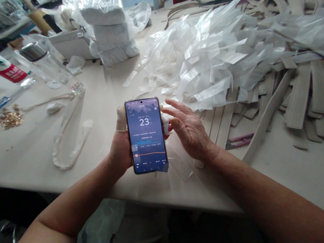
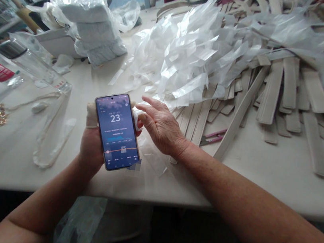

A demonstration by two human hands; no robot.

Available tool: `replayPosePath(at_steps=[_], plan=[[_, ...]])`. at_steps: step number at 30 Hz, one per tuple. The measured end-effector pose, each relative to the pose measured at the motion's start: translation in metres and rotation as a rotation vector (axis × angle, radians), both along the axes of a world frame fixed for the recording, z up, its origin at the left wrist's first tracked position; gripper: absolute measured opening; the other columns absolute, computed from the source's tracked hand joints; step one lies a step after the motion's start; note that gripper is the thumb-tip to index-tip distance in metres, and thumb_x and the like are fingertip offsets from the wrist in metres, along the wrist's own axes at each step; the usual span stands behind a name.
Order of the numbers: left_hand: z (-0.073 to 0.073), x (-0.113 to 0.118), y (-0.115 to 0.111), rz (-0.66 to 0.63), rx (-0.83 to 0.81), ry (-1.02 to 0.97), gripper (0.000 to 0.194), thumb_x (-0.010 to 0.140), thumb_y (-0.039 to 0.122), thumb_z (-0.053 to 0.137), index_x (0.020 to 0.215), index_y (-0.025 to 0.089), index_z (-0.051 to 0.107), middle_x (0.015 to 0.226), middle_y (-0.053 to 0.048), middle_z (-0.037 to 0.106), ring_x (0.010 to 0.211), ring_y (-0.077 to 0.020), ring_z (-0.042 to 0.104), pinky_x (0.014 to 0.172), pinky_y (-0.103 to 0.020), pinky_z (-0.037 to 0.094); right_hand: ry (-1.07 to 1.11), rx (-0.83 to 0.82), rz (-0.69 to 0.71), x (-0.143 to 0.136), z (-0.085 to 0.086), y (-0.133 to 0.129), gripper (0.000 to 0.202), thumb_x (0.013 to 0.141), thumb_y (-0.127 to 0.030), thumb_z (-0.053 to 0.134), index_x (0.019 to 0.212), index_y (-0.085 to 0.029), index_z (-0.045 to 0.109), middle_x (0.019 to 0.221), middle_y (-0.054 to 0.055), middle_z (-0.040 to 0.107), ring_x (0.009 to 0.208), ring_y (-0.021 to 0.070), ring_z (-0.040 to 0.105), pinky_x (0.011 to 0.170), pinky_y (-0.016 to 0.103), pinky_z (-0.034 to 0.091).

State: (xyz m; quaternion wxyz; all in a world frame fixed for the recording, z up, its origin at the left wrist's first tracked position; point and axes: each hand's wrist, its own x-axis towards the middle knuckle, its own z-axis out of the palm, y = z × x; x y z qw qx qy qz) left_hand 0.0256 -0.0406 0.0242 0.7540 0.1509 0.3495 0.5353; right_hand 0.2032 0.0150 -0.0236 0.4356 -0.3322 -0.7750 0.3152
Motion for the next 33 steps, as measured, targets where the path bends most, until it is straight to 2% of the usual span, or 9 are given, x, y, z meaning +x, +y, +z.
replayPosePath(at_steps=[11,22,33], plan=[[0.0011,0.0001,-0.0002,-0.006,-0.001,0.002,0.089,0.092,0.083,0.034,0.141,0.014,0.06,0.111,-0.014,0.078,0.107,-0.0315,0.075,0.1,-0.048,0.059,-0.006,-0.002,0.013,0.0002,0.0025,-0.0013,0.07,0.103,-0.072,0.029,0.129,-0.021,0.07,0.143,0.012,0.062,0.143,0.031,0.049,0.12,0.059,0.036],[-0.0021,-0.0039,0.0001,-0.016,-0.021,0.014,0.093,0.091,0.085,0.029,0.143,0.013,0.059,0.118,-0.016,0.076,0.121,-0.0347,0.068,0.105,-0.05,0.056,-0.001,-0.008,0.003,-0.0008,0.0012,-0.0007,0.068,0.102,-0.074,0.03,0.128,-0.026,0.071,0.143,0.009,0.062,0.143,0.0296,0.049,0.121,0.059,0.037],[-0.0012,-0.0026,0.0005,-0.018,-0.013,0.032,0.096,0.091,0.086,0.025,0.137,0.011,0.063,0.115,-0.018,0.077,0.121,-0.0352,0.069,0.106,-0.05,0.056,0.001,0.019,-0.003,-0.0008,0.0007,-0.0007,0.07,0.103,-0.071,0.03,0.13,-0.02,0.069,0.144,0.013,0.062,0.142,0.0297,0.05,0.119,0.057,0.038]])
